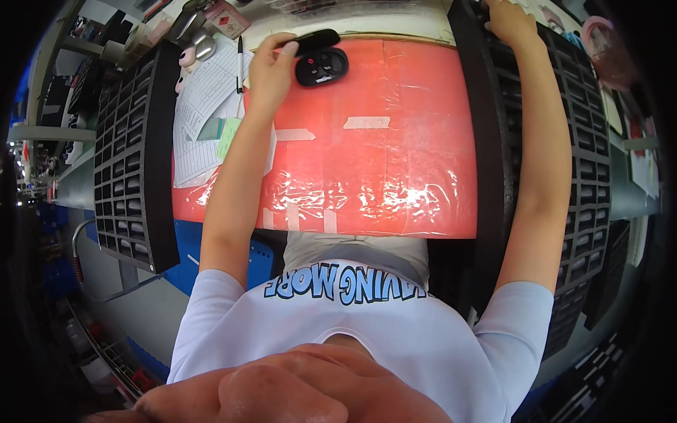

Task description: Assembling and inspecting small earbud charging cases at a workstation.

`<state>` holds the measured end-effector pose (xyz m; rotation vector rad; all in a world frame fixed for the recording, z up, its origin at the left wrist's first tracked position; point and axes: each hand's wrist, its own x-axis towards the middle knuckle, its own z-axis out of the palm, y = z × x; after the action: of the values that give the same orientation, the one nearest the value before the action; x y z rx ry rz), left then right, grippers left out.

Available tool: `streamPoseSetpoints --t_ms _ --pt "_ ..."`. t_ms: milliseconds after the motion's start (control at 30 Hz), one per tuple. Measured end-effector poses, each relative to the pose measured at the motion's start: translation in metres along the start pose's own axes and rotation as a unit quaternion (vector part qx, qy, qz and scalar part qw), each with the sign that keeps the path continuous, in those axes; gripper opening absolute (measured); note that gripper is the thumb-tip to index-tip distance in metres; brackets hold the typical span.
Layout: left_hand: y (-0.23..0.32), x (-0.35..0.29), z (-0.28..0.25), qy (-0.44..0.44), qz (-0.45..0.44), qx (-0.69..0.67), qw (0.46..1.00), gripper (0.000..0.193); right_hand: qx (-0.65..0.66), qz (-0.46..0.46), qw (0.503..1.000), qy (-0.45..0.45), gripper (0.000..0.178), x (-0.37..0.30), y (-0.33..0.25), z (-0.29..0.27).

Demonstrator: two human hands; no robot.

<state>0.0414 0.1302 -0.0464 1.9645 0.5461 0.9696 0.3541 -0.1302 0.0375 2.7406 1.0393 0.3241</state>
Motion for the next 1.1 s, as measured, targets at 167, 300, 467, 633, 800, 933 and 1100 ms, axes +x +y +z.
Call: streamPoseSetpoints --t_ms 167,300,467,633,800,933,1100 --pt "-0.016 0.013 -0.030 0.048 -0.071 -0.013 0.996 0.019 -0.056 0.001 0.998 -0.003 0.041 0.005 0.002 -0.002" --pt "-0.027 0.017 -0.038 0.020 -0.060 0.048 0.997 0.023 -0.106 -0.002 0.990 0.092 0.030 -0.004 -0.015 -0.004" --pt "0.016 0.002 -0.034 0.059 -0.022 0.111 0.992 0.031 -0.162 0.029 0.982 0.092 0.036 -0.007 -0.015 -0.001" --pt "0.044 -0.023 -0.015 0.025 0.103 0.054 0.993 0.020 0.210 -0.135 0.966 0.071 0.040 0.019 0.070 0.039" --pt "0.051 -0.051 0.007 -0.138 0.114 -0.003 0.984 0.033 0.648 -0.004 0.760 -0.051 0.042 -0.006 0.074 0.000" --pt "0.056 -0.058 0.013 -0.212 0.010 -0.109 0.971 0.047 0.640 -0.069 0.739 -0.198 0.039 -0.025 -0.010 -0.048" --pt "0.043 -0.056 0.017 -0.181 -0.048 -0.285 0.940 0.069 0.636 -0.196 0.692 -0.280 0.034 -0.067 -0.142 -0.062"
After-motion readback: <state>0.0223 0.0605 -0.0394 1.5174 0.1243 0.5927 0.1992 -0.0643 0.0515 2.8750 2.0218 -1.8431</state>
